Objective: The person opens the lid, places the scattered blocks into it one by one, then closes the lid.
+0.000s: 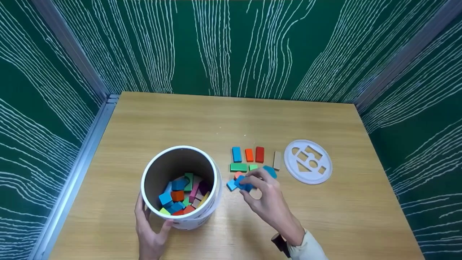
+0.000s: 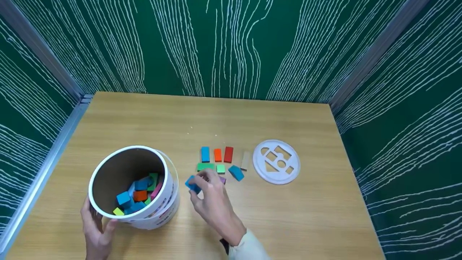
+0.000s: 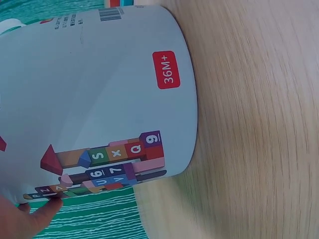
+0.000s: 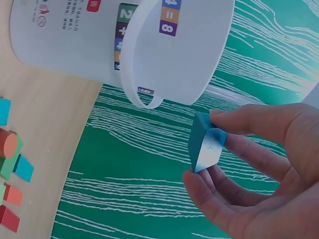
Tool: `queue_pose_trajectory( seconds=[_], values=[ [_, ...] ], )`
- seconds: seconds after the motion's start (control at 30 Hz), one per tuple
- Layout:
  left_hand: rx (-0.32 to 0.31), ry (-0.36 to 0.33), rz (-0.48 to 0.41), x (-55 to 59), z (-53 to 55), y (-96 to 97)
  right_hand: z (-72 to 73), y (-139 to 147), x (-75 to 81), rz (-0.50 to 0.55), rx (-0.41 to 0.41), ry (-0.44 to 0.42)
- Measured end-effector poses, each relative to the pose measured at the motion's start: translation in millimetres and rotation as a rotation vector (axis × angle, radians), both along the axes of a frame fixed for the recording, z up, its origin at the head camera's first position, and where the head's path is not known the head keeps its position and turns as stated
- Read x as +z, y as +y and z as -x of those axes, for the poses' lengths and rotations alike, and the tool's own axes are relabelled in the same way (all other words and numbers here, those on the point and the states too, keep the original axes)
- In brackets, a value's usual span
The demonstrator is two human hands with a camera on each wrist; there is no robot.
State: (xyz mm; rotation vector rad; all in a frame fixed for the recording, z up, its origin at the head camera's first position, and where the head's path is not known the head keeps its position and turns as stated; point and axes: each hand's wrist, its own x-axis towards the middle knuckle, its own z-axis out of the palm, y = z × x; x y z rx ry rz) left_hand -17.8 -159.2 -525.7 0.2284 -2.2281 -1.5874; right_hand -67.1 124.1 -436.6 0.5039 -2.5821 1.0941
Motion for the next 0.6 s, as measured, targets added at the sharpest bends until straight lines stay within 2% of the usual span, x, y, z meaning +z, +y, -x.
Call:
queue_pose_trajectory(
  seconds=[0.27, 0.6],
  values=[
    [0.000, 0.004, -0.004, -1.2, 0.5, -0.2, 7.0, -9.4, 5.8, 0.041, 0.051, 0.003],
    [0.004, -0.005, -0.007, -1.6, 0.9, 0.9, 13.9, -23.3, 10.6, 0.016, 0.097, 0.003]
  ],
)
